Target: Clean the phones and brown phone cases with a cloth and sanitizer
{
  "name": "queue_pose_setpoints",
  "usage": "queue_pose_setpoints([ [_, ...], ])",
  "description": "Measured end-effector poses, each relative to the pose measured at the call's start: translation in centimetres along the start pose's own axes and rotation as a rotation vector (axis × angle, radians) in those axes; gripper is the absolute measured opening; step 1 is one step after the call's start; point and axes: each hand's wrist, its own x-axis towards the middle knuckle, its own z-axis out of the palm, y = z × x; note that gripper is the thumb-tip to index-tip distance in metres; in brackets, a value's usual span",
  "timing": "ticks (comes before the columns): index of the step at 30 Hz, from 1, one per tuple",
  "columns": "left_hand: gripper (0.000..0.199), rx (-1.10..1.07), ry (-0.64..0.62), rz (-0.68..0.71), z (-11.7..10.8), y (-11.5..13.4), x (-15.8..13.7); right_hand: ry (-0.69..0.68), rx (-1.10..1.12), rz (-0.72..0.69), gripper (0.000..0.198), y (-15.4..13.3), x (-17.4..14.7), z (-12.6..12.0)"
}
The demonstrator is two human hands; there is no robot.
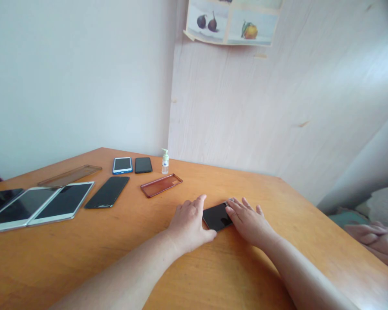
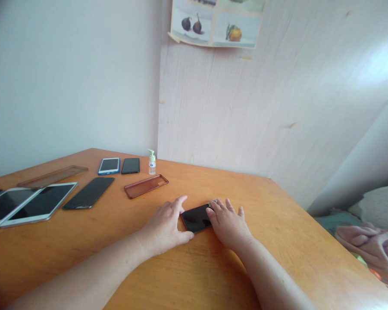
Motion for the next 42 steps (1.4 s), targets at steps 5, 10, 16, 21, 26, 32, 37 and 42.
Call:
queue_pose_setpoints([
  [5, 0.095, -0.014, -0.002, -0.017, 0.0, 0.1, 0.0, -0.064, 0.135, -0.244, 0.055, -2.4, -1.0, -0.2],
  [10, 0.098, -0.026, -0.01, -0.019, 0.0, -0.1, 0.1, -0.067, 0.108, -0.225, 0.055, -2.6, -0.8, -0.3],
  [16, 0.101, -0.006, -0.02, 0.004, 0.0, -0.3, 0.1, -0.038, -0.012, 0.068, 0.055, 0.9, 0.5, -0.1],
  [21, 0.096, -0.004, -0.03, -0.016, -0.1, -0.1, 0.1, -0.086, 0.12, -0.258, 0.056, -2.5, -1.6, -0.7],
  [26, 0.093, -0.009, -0.038, -0.025, -0.3, 0.0, 0.1, -0.09, 0.152, -0.318, 0.056, -3.1, -1.5, -0.7],
  [32, 0.098, -0.003, -0.042, -0.017, -0.3, 0.0, 0.0, -0.001, 0.017, -0.024, 0.056, 0.2, 0.4, 0.3],
  [37, 0.091, 0.001, -0.038, -0.012, -0.5, 0.1, 0.1, -0.09, 0.154, -0.357, 0.056, -3.1, -1.9, -0.9],
  [42, 0.092, 0.001, -0.048, -0.013, -0.4, 0.1, 0.1, -0.073, 0.136, -0.258, 0.055, -2.7, -1.2, -0.8],
])
